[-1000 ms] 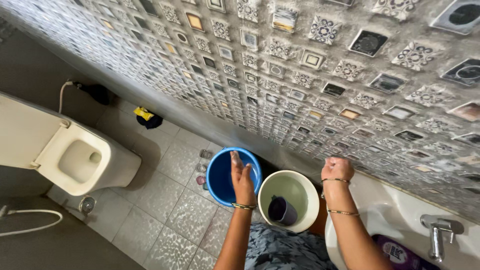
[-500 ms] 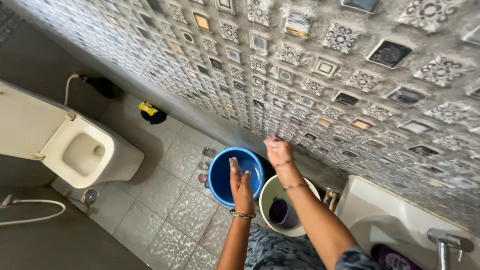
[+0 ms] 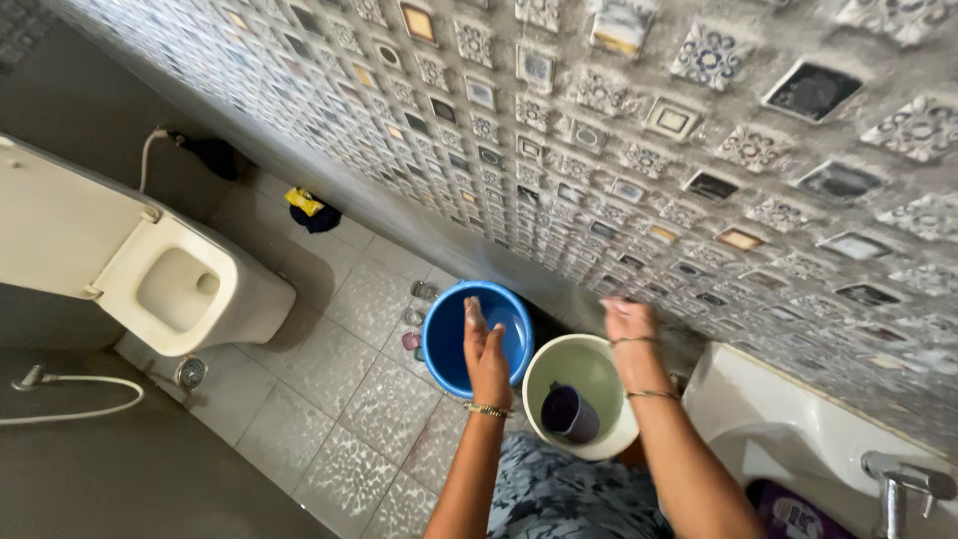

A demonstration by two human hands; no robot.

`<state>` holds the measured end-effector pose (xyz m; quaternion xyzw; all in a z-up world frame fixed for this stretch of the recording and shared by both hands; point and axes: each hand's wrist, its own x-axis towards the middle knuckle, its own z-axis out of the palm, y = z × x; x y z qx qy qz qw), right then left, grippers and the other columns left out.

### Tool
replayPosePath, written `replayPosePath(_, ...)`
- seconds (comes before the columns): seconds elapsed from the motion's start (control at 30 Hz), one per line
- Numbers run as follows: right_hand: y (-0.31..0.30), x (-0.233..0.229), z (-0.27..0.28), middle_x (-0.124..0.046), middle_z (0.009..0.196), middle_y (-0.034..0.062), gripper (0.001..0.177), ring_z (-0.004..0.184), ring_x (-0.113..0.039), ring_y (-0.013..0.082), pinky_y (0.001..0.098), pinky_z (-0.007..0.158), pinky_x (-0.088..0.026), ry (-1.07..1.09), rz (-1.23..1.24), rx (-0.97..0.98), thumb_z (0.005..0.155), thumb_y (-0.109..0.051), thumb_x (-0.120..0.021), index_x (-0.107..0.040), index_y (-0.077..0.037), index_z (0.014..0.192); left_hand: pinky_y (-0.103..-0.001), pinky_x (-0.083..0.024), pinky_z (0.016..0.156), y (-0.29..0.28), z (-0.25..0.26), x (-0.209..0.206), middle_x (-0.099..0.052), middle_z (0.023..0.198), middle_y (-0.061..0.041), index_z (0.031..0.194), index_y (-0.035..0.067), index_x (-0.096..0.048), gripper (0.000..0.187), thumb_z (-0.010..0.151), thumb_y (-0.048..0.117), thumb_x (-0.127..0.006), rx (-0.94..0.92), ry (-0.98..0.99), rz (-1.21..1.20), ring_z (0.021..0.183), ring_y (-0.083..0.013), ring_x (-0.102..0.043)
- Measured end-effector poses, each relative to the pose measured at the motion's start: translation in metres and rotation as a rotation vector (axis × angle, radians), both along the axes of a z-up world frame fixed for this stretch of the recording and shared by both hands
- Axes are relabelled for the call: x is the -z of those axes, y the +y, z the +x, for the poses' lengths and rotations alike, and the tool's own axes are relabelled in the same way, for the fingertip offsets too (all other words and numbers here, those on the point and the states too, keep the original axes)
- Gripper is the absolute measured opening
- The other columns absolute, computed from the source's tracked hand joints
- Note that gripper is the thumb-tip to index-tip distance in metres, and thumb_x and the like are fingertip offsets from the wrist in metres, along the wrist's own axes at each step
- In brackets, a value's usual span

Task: The person wipes a tiled bathroom wall and the edge of a sink with a cloth, then handles and rearranges several toothbrushes in a wall-mounted holder.

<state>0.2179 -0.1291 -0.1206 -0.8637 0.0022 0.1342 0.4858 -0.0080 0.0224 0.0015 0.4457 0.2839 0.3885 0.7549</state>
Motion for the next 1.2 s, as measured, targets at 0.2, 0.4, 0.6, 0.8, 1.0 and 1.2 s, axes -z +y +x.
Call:
replayPosePath(0.2, -0.065, -0.005, 0.016, -0.072, 0.098, 0.016, 0.016, 0.092, -0.067, 0.0201, 0.031, 0.088, -0.053, 0.231, 0.741, 0.674, 0.089, -0.005, -0.073, -0.069, 0.011, 0.087, -0.036, -0.016, 0.125, -0.017, 0.026, 0.003, -0.013, 0.173, -0.017, 0.162, -0.002, -0.016, 0.073, 0.096, -0.003, -0.048, 0.055, -0.105, 0.041, 0.16, -0.0255, -0.013)
replayPosePath(0.4, -0.023, -0.001, 0.02, -0.071, 0.099, 0.0187, 0.015, 0.094, -0.067, 0.0233, 0.0334, 0.088, -0.053, 0.337, 0.742, 0.451, 0.088, -0.002, -0.071, -0.068, 0.012, 0.089, -0.036, -0.017, 0.126, -0.016, 0.021, 0.005, -0.015, 0.173, -0.018, 0.162, -0.003, -0.017, 0.071, 0.098, -0.003, -0.047, 0.053, -0.083, 0.054, 0.16, -0.0254, -0.014)
replayPosePath(0.6, 0.086, 0.005, -0.001, -0.07, 0.1, 0.0215, 0.015, 0.095, -0.067, 0.0264, 0.0357, 0.089, -0.053, 0.188, 0.41, -0.113, 0.087, 0.0, -0.07, -0.067, 0.014, 0.09, -0.035, -0.02, 0.121, -0.002, 0.001, -0.005, -0.013, 0.172, -0.015, 0.161, -0.001, -0.016, 0.073, 0.096, -0.002, -0.048, 0.005, -0.051, 0.014, 0.159, -0.0236, -0.014)
replayPosePath(0.8, 0.177, 0.001, -0.007, -0.069, 0.101, 0.0242, 0.015, 0.097, -0.068, 0.0296, 0.038, 0.09, -0.053, -0.041, 0.257, -0.413, 0.086, 0.002, -0.068, -0.066, 0.016, 0.091, -0.034, -0.019, 0.122, 0.008, -0.023, -0.011, -0.014, 0.173, -0.015, 0.162, -0.002, -0.018, 0.072, 0.096, -0.002, -0.049, -0.087, -0.036, 0.09, 0.16, -0.024, -0.014)
replayPosePath(1.0, 0.182, -0.009, 0.009, -0.064, 0.114, 0.0321, 0.02, 0.112, -0.063, 0.0384, 0.0433, 0.1, -0.051, 0.329, 0.787, -0.274, 0.088, 0.009, -0.059, -0.06, 0.025, 0.101, -0.035, -0.025, 0.119, 0.018, -0.041, -0.014, -0.015, 0.173, -0.013, 0.161, 0.001, -0.017, 0.073, 0.095, -0.001, -0.048, -0.112, 0.033, 0.004, 0.158, -0.0225, -0.016)
replayPosePath(1.2, 0.143, -0.127, 0.031, -0.045, 0.14, 0.0437, 0.059, 0.134, -0.042, 0.0569, 0.059, 0.118, -0.037, 1.066, 1.599, -0.089, 0.072, 0.016, -0.042, -0.035, 0.034, 0.128, -0.035, -0.023, 0.121, 0.013, -0.017, -0.009, -0.016, 0.172, -0.015, 0.161, -0.001, -0.018, 0.072, 0.096, -0.002, -0.048, -0.094, -0.054, 0.021, 0.159, -0.0244, -0.016)
